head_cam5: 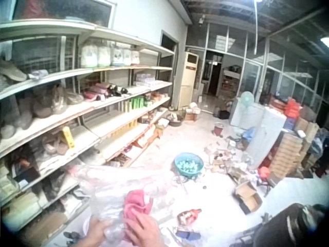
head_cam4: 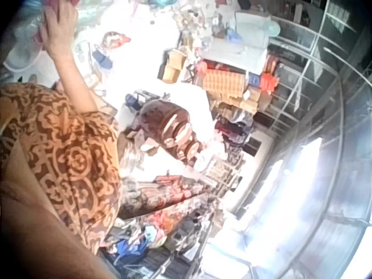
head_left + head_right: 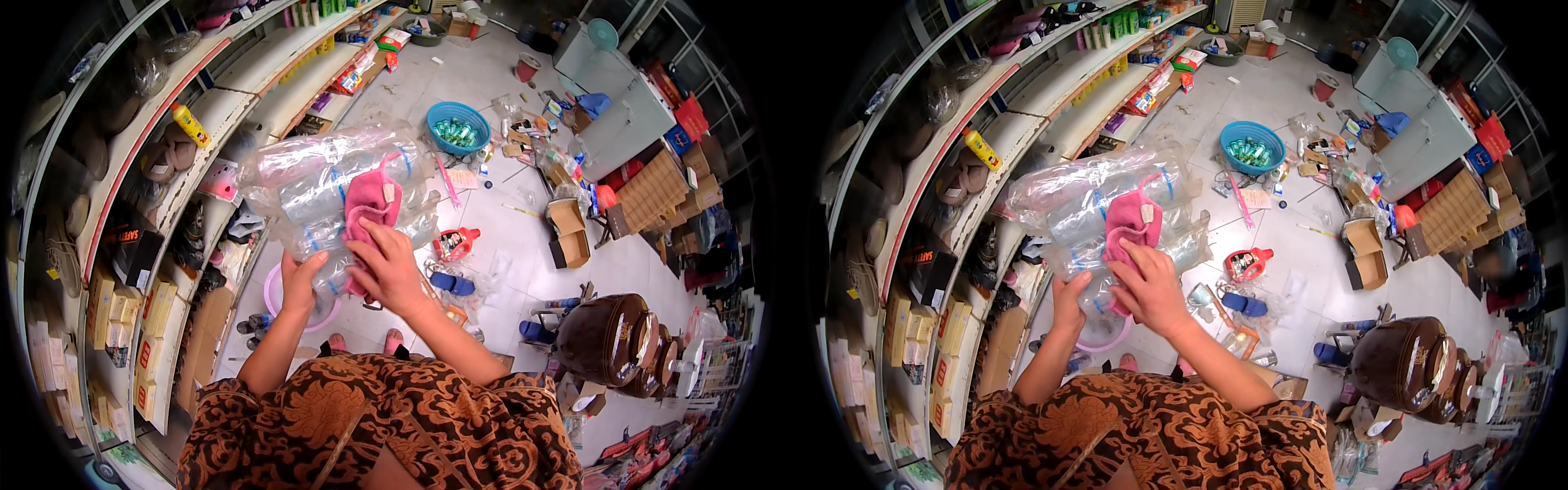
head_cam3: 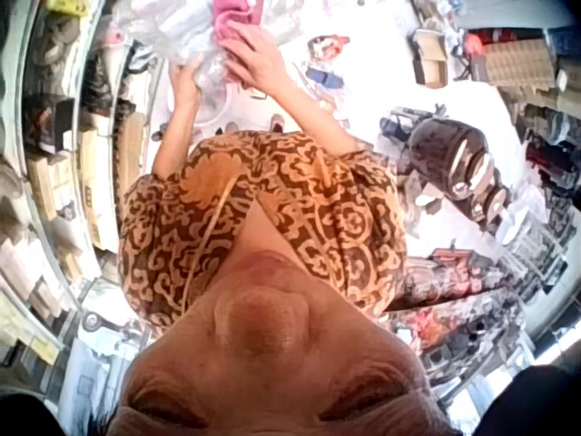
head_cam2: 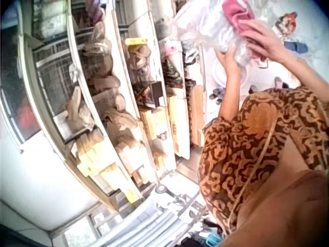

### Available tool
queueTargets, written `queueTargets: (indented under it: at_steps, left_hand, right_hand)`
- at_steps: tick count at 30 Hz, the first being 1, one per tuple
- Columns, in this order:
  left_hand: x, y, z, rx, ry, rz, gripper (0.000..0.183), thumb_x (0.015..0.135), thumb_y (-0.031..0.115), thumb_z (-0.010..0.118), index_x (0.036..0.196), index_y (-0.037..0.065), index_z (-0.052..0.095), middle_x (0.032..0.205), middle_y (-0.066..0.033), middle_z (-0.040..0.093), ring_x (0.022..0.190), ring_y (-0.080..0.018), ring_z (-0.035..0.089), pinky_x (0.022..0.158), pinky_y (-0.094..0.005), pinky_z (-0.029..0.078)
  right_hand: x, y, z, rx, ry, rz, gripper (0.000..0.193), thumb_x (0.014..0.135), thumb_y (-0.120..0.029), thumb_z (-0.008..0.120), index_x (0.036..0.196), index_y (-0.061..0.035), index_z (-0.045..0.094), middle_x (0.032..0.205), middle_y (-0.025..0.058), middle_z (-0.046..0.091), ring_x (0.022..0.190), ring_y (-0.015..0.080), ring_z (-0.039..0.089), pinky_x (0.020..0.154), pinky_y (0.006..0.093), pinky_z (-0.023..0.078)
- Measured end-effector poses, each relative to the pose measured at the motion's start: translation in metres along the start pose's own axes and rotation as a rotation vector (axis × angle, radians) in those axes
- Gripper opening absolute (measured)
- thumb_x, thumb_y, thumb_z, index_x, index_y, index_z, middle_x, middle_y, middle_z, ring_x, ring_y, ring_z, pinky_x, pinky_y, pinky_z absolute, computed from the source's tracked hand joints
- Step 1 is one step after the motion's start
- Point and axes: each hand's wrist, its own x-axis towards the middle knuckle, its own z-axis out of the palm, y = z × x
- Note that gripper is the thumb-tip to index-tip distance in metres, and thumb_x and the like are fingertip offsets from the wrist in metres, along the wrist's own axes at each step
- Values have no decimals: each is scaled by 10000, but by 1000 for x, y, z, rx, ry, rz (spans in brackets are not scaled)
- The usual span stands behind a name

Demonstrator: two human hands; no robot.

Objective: The person wipes down several objects, including a large white container and plastic cups, using a pink cloth before placing them on a shelf.

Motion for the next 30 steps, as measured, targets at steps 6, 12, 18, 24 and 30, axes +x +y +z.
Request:
queueTargets:
  at_steps: [6, 12, 18, 24, 30]
  left_hand:
    - [-5, 28, -21, -25, 19, 49, 504, 765, 117, 643, 1215, 24, 436, 1042, -71, 588, 912, -163, 580, 822, -288, 460]
    - [18, 25, -72, -198, -82, -60, 434, 790, 114, 625, 1184, 40, 460, 953, -59, 600, 790, -138, 584, 722, -263, 470]
    - [-1, 68, -66, -93, -70, 118, 570, 765, 162, 648, 1268, 11, 427, 1127, -79, 558, 1002, -177, 553, 868, -307, 439]
    - [6, 62, -101, 413, -102, 304, 559, 736, 123, 691, 1217, 10, 431, 1117, -74, 539, 1009, -159, 532, 869, -313, 436]
    - [-33, 78, -94, 154, -179, 63, 596, 676, 90, 749, 1175, 26, 429, 1073, -66, 531, 974, -149, 533, 875, -301, 432]
  right_hand:
    - [16, -2, 25, 133, 389, 275, 379, 698, 13, 581, 1072, -48, 572, 1056, 131, 560, 812, 278, 528, 736, 371, 431]
    - [29, -96, 72, 158, 76, -385, 264, 700, -85, 667, 956, -98, 607, 905, 99, 570, 744, 267, 515, 649, 372, 417]
    - [51, -50, 36, -45, 504, 207, 237, 678, -15, 579, 895, -100, 622, 881, 77, 580, 807, 262, 542, 698, 367, 418]
    - [56, -131, 67, 81, 240, -237, 300, 638, -20, 629, 909, -147, 651, 934, 76, 604, 847, 239, 563, 698, 344, 436]
    - [92, -61, 7, 232, 787, 386, 210, 793, -17, 564, 997, -37, 610, 996, 109, 583, 828, 239, 561, 761, 337, 447]
